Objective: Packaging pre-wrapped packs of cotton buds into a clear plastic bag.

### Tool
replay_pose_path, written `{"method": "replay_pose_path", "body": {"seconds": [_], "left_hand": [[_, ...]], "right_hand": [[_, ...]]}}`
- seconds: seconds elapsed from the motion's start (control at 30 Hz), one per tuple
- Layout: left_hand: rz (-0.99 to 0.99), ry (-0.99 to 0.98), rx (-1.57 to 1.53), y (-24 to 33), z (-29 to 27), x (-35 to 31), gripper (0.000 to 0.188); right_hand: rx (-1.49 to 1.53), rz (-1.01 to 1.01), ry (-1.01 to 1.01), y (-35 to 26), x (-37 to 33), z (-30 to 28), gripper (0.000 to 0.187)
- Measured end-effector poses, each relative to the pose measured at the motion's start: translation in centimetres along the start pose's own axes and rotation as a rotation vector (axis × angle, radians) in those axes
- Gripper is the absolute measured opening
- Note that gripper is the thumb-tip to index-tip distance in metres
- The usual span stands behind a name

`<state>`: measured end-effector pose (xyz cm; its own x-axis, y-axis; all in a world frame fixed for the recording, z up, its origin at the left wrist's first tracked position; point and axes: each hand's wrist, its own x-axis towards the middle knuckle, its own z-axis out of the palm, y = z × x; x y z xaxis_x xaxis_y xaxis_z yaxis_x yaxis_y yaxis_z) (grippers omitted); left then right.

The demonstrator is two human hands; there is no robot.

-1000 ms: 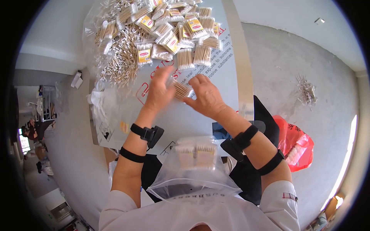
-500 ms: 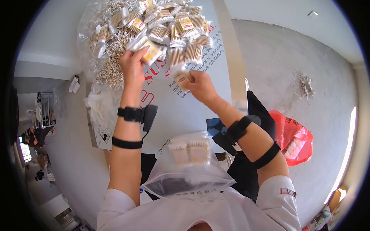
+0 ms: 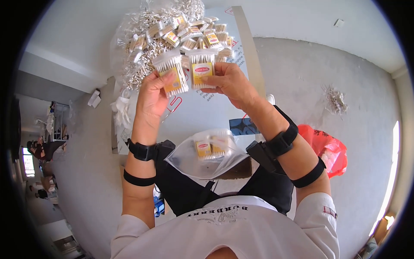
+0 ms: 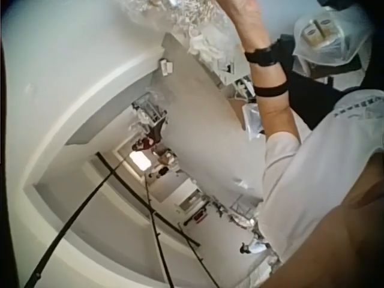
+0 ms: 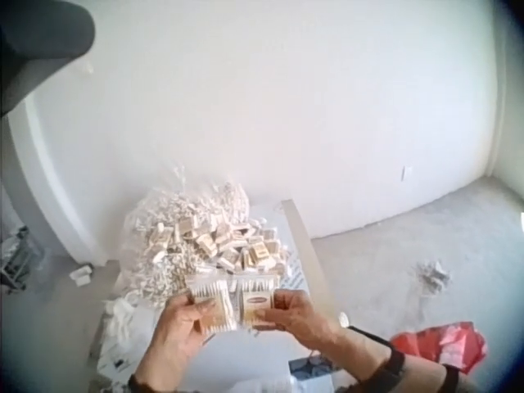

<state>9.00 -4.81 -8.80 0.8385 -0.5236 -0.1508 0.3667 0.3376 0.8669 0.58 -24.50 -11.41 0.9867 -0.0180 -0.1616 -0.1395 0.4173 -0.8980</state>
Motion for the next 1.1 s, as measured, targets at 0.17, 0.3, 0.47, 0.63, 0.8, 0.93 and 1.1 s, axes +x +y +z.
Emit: {"method": "replay_pose_path", "body": {"seconds": [0.17,0.3,0.47,0.63,0.8,0.93,1.1], "left_hand": [[0.21,-0.171,0.294,3.5,4.8,-5.3,0.03],[0.476,-0.118,0.542,4.2,7.9,-9.6,0.019],[0.759,-0.097,0.919,1.2,7.2,-15.9,0.024],[1.026,-0.154,1.193,-4.6,5.4,-17.9,0.024],[0.077,-0.131,1.137,-4.3,4.5,-17.3,0.022],[-0.29,-0.111,0.77,-6.1,3.3,-14.3,0.019],[-0.485,-0.045,0.468,-9.3,2.4,-12.6,0.026]], "right_hand": [[-0.298,-0.297,-0.055,-2.6,-3.3,2.8,0.021],[-0.514,-0.389,-0.152,-5.9,-7.8,4.4,0.026],[-1.313,-0.633,0.084,-3.6,-13.0,1.6,0.042],[-1.411,-0.255,0.101,-0.6,-14.5,1.8,0.013],[-1.245,-0.4,0.104,0.3,-14.4,3.1,0.008],[-0.926,-0.322,-0.098,0.8,-13.6,2.8,0.01],[-0.352,-0.029,-0.365,1.4,-12.6,-1.5,0.034]]}}
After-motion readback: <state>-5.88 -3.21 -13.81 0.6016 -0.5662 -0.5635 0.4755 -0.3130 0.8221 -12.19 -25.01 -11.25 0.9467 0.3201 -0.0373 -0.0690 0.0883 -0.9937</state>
